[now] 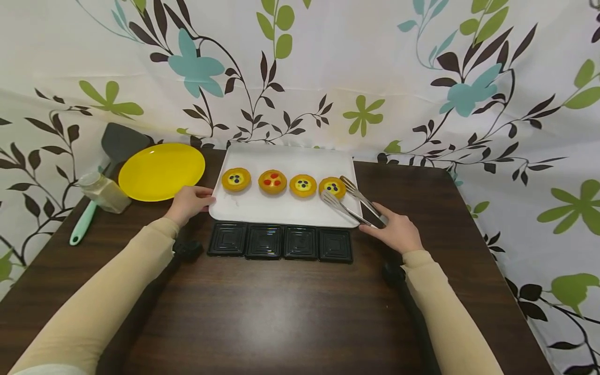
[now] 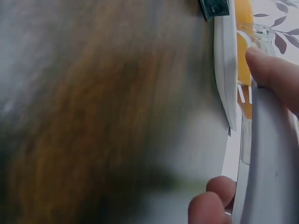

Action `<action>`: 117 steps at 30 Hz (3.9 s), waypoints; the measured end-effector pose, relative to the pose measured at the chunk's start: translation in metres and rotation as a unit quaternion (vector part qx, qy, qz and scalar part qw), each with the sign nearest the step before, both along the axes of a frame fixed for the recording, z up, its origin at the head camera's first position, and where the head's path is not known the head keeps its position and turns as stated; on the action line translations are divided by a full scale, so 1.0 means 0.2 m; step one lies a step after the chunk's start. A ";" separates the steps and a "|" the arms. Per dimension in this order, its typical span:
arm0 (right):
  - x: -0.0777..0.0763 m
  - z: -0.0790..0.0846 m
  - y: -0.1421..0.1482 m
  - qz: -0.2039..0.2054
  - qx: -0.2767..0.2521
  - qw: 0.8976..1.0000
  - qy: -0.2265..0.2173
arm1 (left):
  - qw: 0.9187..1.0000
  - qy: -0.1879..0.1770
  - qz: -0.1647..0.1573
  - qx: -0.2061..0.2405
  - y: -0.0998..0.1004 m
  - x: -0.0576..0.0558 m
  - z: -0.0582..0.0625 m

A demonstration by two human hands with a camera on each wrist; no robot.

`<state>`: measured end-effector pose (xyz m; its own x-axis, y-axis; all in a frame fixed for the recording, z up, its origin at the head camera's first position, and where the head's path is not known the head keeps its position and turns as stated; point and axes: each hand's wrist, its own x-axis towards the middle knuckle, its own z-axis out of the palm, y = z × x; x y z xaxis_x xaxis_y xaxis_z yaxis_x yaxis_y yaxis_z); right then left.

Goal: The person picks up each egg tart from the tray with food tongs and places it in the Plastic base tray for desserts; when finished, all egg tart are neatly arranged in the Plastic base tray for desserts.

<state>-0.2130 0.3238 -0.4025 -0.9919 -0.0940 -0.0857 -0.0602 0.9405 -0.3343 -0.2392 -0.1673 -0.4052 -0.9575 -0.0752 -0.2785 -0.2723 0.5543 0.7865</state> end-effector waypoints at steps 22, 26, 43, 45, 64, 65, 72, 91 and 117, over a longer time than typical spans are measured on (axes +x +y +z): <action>0.14 0.07 0.08 0.012 -0.021 0.999 0.026 | 1.000 0.001 -0.003 0.000 0.00 0.00 -0.01; 0.22 0.08 0.12 0.010 -0.029 0.999 0.027 | 1.000 0.002 -0.003 0.003 0.00 0.00 -0.01; 0.50 0.08 0.18 0.034 -0.042 0.998 0.020 | 1.000 0.004 -0.016 -0.012 0.00 -0.01 0.00; 0.52 0.07 0.18 0.036 -0.046 0.998 0.017 | 1.000 0.003 -0.016 -0.007 0.00 -0.01 0.00; 0.58 0.02 0.14 0.043 -0.023 0.999 0.018 | 1.000 0.004 -0.007 0.000 0.00 -0.01 -0.01; 0.58 0.02 0.14 0.044 -0.020 0.999 0.018 | 1.000 0.005 -0.007 0.000 0.00 -0.01 -0.01; 0.58 0.02 0.14 0.051 0.000 0.998 0.022 | 1.000 0.006 -0.008 -0.002 0.00 -0.01 -0.01; 0.58 0.06 0.15 0.052 -0.001 0.998 0.032 | 1.000 0.028 -0.012 0.001 0.00 0.01 -0.01; 0.00 0.07 -0.04 0.069 -0.022 0.997 0.018 | 1.000 0.011 -0.006 -0.006 0.02 0.01 -0.03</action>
<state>-0.2132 0.3158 -0.3876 -0.9714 -0.2333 -0.0437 -0.2010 0.9066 -0.3710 -0.2376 -0.1634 -0.4108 -0.9645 -0.0667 -0.2556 -0.2474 0.5673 0.7855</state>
